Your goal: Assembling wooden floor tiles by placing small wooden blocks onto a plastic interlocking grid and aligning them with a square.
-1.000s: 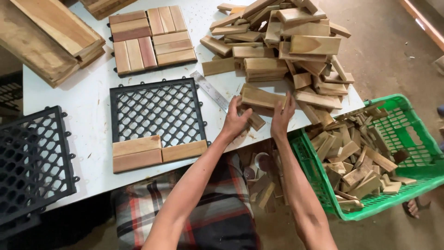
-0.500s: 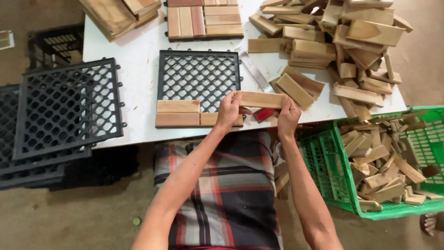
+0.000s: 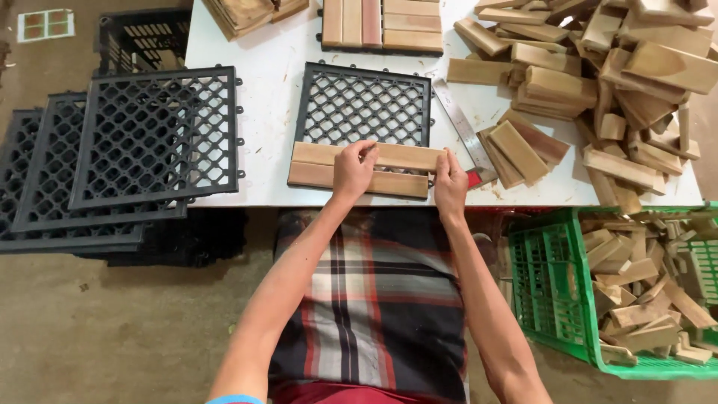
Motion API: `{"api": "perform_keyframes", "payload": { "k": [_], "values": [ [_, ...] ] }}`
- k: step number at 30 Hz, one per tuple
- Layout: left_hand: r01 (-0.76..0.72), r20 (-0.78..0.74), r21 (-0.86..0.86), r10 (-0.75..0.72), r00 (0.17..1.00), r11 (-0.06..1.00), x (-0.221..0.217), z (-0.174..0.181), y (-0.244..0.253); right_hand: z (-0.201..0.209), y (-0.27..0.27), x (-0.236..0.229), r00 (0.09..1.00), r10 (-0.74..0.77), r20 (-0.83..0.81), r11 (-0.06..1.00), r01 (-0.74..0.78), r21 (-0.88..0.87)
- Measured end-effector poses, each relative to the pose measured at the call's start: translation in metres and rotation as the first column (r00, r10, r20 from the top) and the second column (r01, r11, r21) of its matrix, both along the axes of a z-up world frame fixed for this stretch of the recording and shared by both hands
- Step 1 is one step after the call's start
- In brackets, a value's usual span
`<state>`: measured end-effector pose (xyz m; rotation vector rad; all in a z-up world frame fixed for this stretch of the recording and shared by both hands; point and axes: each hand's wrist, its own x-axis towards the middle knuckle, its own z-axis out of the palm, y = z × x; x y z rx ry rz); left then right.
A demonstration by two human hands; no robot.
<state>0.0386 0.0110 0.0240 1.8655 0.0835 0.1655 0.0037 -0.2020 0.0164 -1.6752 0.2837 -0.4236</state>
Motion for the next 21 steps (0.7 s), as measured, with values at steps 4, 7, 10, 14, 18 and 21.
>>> {"api": "perform_keyframes", "payload": {
  "k": [4, 7, 10, 14, 18, 21],
  "values": [
    [0.03, 0.095, 0.413, -0.075, 0.993, 0.91, 0.001, -0.017, 0.02, -0.039, 0.004, 0.009, 0.994, -0.048, -0.102, 0.788, -0.025, -0.615],
    [0.03, 0.189, 0.574, -0.168, 0.968, 0.818, -0.005, -0.02, 0.03, -0.072, 0.0, 0.009, 0.994, -0.104, 0.03, 0.476, 0.077, -0.876],
    [0.069, 0.236, 0.501, -0.213, 0.948, 0.863, 0.009, -0.026, 0.039, -0.068, 0.004, 0.014, 0.992, -0.057, 0.11, 0.399, 0.124, -0.909],
    [0.183, 0.237, 0.33, -0.268, 0.934, 0.926, 0.017, -0.033, 0.051, -0.052, 0.005, 0.004, 0.994, 0.025, 0.106, 0.317, 0.093, -0.944],
    [0.161, 0.221, 0.434, -0.278, 0.935, 0.886, 0.019, -0.047, 0.052, -0.044, 0.023, -0.005, 0.991, 0.029, 0.132, 0.247, 0.12, -0.962],
    [0.077, 0.265, 0.583, -0.279, 0.923, 0.809, 0.011, -0.031, 0.047, -0.028, 0.047, -0.008, 0.973, 0.211, 0.094, 0.294, 0.029, -0.955]
  ]
}}
